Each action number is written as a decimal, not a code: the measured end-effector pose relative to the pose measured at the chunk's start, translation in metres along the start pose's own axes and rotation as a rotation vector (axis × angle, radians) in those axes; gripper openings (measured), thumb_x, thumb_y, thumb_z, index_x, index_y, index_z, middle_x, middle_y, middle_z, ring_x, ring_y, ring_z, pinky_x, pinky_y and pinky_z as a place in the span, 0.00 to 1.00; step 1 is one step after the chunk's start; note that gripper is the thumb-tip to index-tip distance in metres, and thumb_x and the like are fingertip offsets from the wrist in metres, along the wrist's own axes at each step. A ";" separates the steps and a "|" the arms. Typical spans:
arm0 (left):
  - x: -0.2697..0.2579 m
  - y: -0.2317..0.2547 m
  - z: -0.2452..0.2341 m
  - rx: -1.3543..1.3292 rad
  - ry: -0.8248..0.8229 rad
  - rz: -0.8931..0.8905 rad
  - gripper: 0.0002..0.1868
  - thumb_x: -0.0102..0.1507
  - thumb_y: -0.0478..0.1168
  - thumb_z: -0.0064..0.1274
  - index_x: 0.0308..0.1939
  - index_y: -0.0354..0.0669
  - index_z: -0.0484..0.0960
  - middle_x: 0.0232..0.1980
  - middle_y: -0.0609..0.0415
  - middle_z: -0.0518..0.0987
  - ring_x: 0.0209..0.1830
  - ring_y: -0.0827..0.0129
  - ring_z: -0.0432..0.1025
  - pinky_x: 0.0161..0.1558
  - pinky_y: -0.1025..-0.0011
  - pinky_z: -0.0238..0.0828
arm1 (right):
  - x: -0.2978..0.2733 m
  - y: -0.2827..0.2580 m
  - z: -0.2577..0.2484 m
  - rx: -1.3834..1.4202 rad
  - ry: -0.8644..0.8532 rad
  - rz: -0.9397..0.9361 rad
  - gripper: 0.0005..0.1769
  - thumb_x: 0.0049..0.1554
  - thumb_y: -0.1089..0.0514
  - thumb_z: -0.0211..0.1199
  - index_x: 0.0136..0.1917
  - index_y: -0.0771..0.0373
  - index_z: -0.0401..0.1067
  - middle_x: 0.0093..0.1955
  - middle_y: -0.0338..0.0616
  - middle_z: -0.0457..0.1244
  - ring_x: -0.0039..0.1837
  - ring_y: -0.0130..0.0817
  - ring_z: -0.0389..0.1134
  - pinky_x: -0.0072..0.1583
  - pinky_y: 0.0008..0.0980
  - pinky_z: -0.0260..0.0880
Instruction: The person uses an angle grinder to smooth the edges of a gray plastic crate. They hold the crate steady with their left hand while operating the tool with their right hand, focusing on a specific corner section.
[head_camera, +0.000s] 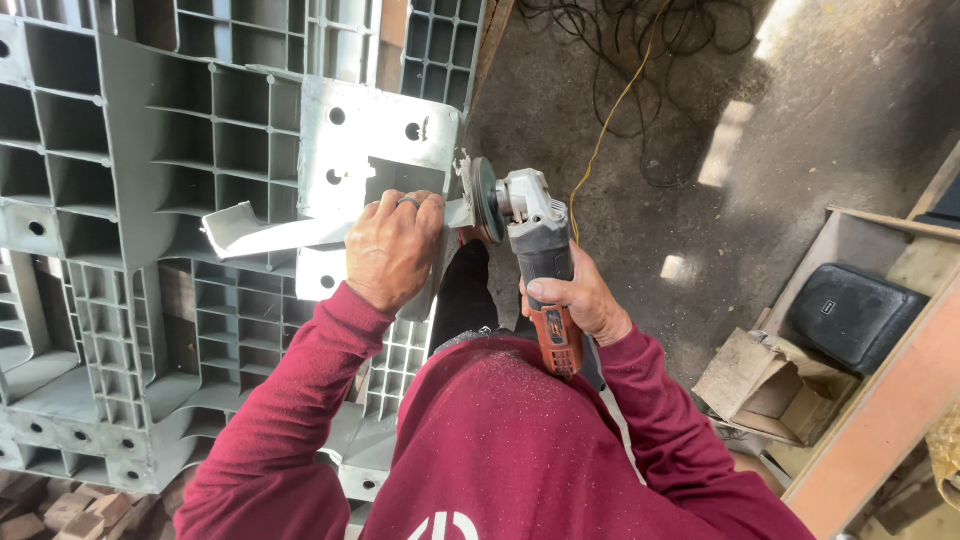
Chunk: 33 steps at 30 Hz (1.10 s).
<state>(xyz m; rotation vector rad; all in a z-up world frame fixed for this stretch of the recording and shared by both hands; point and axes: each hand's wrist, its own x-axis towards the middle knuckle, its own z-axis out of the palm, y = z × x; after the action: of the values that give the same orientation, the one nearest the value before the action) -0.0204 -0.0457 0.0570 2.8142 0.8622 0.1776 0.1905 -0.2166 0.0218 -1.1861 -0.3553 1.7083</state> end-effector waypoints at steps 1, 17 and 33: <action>0.000 0.000 0.001 -0.003 -0.003 -0.003 0.14 0.60 0.35 0.52 0.50 0.41 0.78 0.44 0.53 0.80 0.43 0.60 0.73 0.44 0.65 0.71 | 0.002 0.001 -0.002 -0.002 -0.004 -0.010 0.38 0.47 0.49 0.71 0.64 0.70 0.62 0.40 0.47 0.65 0.38 0.35 0.71 0.43 0.36 0.75; 0.001 0.001 0.001 -0.045 0.005 -0.010 0.11 0.61 0.35 0.51 0.48 0.42 0.78 0.43 0.55 0.80 0.41 0.60 0.73 0.42 0.64 0.70 | -0.013 0.006 0.003 -0.017 0.050 0.019 0.38 0.46 0.50 0.71 0.64 0.69 0.61 0.40 0.47 0.65 0.37 0.35 0.69 0.42 0.35 0.73; 0.007 -0.013 -0.033 -0.068 0.010 0.059 0.17 0.59 0.43 0.59 0.49 0.40 0.76 0.42 0.50 0.76 0.45 0.54 0.72 0.55 0.53 0.64 | -0.029 -0.012 -0.014 -0.282 0.189 -0.030 0.44 0.41 0.49 0.72 0.66 0.68 0.62 0.45 0.48 0.66 0.42 0.38 0.72 0.46 0.39 0.80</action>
<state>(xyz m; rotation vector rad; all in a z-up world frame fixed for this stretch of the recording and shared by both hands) -0.0278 -0.0262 0.0866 2.7794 0.7609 0.2249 0.2099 -0.2398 0.0389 -1.5268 -0.5070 1.5398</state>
